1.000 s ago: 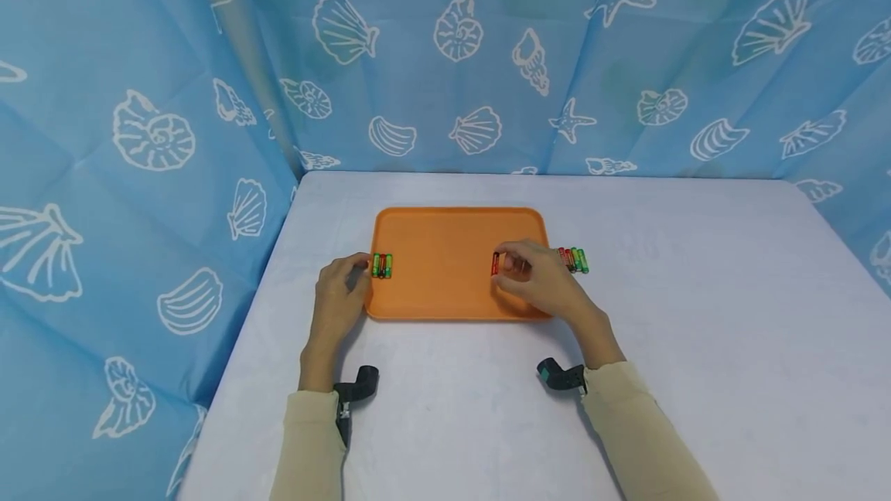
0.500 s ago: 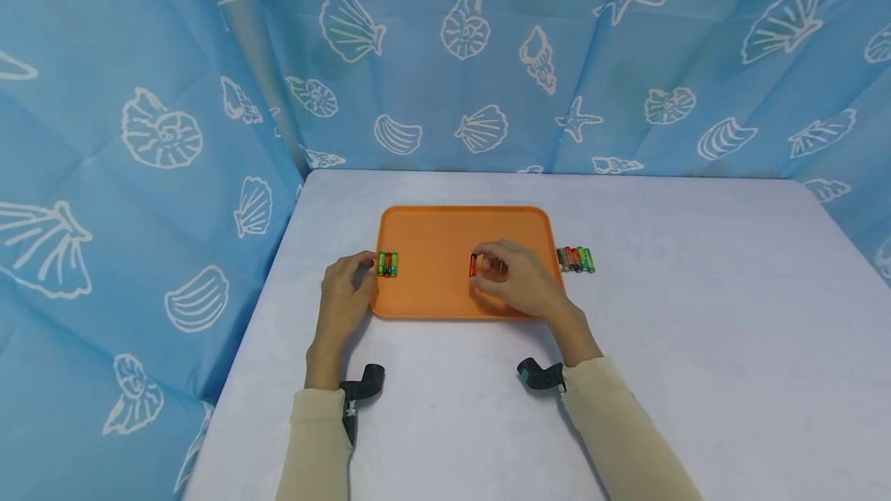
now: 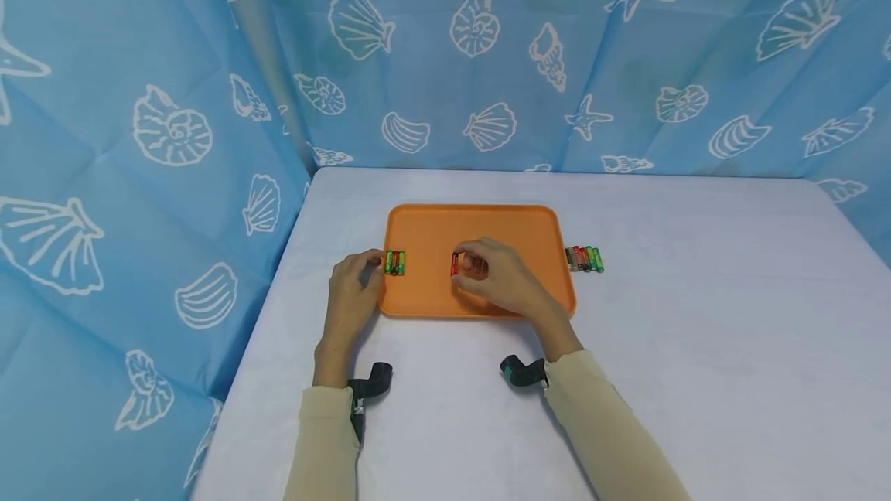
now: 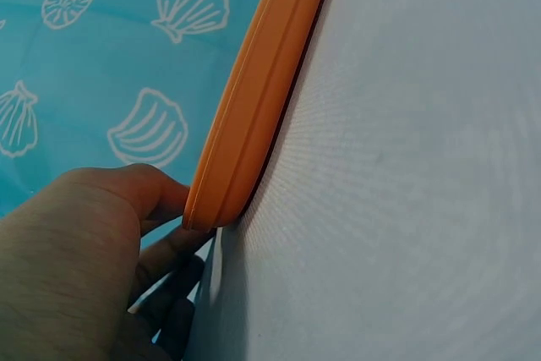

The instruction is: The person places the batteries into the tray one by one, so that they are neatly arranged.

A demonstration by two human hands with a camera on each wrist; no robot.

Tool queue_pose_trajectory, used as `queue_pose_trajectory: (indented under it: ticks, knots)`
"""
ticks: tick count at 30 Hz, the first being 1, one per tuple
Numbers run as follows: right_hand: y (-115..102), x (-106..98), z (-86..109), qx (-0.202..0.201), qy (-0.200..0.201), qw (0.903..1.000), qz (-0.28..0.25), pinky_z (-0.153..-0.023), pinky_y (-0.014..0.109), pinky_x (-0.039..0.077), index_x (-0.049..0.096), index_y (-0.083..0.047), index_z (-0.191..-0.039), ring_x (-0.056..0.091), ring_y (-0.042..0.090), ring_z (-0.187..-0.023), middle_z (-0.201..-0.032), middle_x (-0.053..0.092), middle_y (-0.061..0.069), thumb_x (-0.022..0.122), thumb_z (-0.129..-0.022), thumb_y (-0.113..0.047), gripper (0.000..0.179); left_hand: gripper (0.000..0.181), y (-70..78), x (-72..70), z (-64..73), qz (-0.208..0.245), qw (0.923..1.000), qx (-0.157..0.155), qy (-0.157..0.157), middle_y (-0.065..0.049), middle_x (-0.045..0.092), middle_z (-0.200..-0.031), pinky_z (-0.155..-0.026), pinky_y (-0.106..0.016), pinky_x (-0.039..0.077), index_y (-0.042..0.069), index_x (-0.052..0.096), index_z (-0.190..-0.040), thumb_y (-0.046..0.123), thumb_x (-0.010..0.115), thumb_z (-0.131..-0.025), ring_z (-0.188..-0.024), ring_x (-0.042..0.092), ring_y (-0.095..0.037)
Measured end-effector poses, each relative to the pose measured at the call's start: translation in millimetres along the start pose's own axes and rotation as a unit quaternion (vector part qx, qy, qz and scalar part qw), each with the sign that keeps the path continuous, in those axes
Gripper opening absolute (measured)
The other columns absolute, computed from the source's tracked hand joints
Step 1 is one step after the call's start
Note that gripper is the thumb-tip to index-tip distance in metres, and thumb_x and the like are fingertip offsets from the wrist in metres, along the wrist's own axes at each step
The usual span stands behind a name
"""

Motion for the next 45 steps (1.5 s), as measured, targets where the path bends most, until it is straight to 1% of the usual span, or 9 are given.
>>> queue_pose_trajectory:
  ticks: [3,6,11,16,20,27,30,36,45]
  knots:
    - [-1,5,-4.3,0.006,-0.004,1.0000,0.004,-0.076,0.030,0.049,0.064,-0.013,-0.126,0.052,0.016,-0.088,-0.098,0.057,-0.004,0.077,-0.089,-0.028,0.043,0.031,-0.9,0.8,-0.9,-0.006,1.0000,0.001,0.001,-0.009,0.059,-0.126,-0.115,-0.049,0.028,0.010,0.062,-0.131,0.016,0.055,-0.102,-0.136,0.038,-0.029]
    - [-3,9,-8.2,0.005,-0.007,1.0000,-0.003,-0.076,0.030,0.049,0.063,-0.012,-0.126,0.052,0.016,-0.087,-0.098,0.057,-0.003,0.077,-0.089,-0.026,0.042,0.031,-1.7,1.3,-1.3,-0.007,1.0000,-0.001,0.001,-0.008,0.059,-0.126,-0.115,-0.049,0.028,0.010,0.061,-0.132,0.016,0.055,-0.102,-0.136,0.038,-0.028]
    - [-7,17,-14.8,0.004,-0.017,0.9998,-0.009,-0.075,0.029,0.049,0.063,-0.011,-0.125,0.052,0.016,-0.086,-0.097,0.057,-0.002,0.077,-0.089,-0.027,0.041,0.031,-2.1,0.9,-0.7,-0.002,1.0000,-0.006,0.000,-0.007,0.059,-0.126,-0.115,-0.049,0.028,0.011,0.062,-0.132,0.016,0.055,-0.102,-0.137,0.038,-0.027]
    - [-10,26,-22.4,0.003,-0.028,0.9994,-0.019,-0.074,0.029,0.049,0.063,-0.011,-0.123,0.052,0.016,-0.084,-0.095,0.057,-0.001,0.077,-0.090,-0.026,0.039,0.031,-2.3,0.8,-0.9,0.004,1.0000,0.001,0.000,-0.008,0.059,-0.126,-0.115,-0.048,0.027,0.010,0.062,-0.132,0.015,0.056,-0.101,-0.136,0.038,-0.028]
    - [-10,34,-28.7,0.002,-0.035,0.9992,-0.018,-0.073,0.028,0.048,0.064,-0.012,-0.121,0.052,0.016,-0.084,-0.093,0.057,-0.002,0.077,-0.089,-0.026,0.038,0.031,-3.3,1.2,-0.9,0.002,1.0000,-0.001,0.001,-0.007,0.059,-0.127,-0.116,-0.047,0.026,0.011,0.062,-0.131,0.017,0.056,-0.101,-0.137,0.038,-0.027]
    - [-11,47,-39.5,-0.008,-0.035,0.9993,-0.014,-0.073,0.028,0.047,0.064,-0.011,-0.119,0.051,0.015,-0.083,-0.090,0.056,-0.002,0.078,-0.088,-0.025,0.036,0.032,-2.4,1.7,-1.8,-0.008,0.9999,-0.012,-0.002,-0.006,0.058,-0.129,-0.116,-0.048,0.026,0.013,0.061,-0.133,0.019,0.056,-0.102,-0.138,0.037,-0.026]
    - [-11,51,-44.3,-0.013,-0.035,0.9992,-0.016,-0.072,0.028,0.047,0.065,-0.011,-0.118,0.051,0.015,-0.082,-0.089,0.056,-0.002,0.078,-0.088,-0.025,0.035,0.032,-3.4,1.7,-2.6,-0.010,0.9999,-0.010,0.000,-0.006,0.058,-0.129,-0.116,-0.048,0.026,0.013,0.061,-0.133,0.018,0.056,-0.102,-0.138,0.037,-0.026]
    - [-10,54,-49.6,-0.021,-0.028,0.9991,-0.025,-0.070,0.028,0.047,0.065,-0.008,-0.117,0.051,0.016,-0.079,-0.088,0.055,0.000,0.079,-0.088,-0.021,0.034,0.031,-2.3,2.1,-3.7,-0.011,0.9999,-0.001,0.002,-0.005,0.059,-0.127,-0.115,-0.048,0.028,0.013,0.062,-0.132,0.018,0.056,-0.101,-0.137,0.038,-0.025]
    - [-8,61,-56.8,-0.027,-0.030,0.9991,-0.009,-0.068,0.028,0.044,0.064,-0.009,-0.118,0.049,0.016,-0.078,-0.087,0.053,0.000,0.078,-0.088,-0.022,0.035,0.031,-2.5,0.6,-1.8,-0.007,0.9999,-0.014,0.002,-0.004,0.058,-0.129,-0.116,-0.048,0.027,0.014,0.062,-0.132,0.019,0.056,-0.102,-0.138,0.036,-0.024]
Point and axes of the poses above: each hand's wrist, its own z-axis away from the middle knuckle, its own x-axis out of the palm, y = z × x, the point moved 1 cm from there along -z, towards the middle knuckle
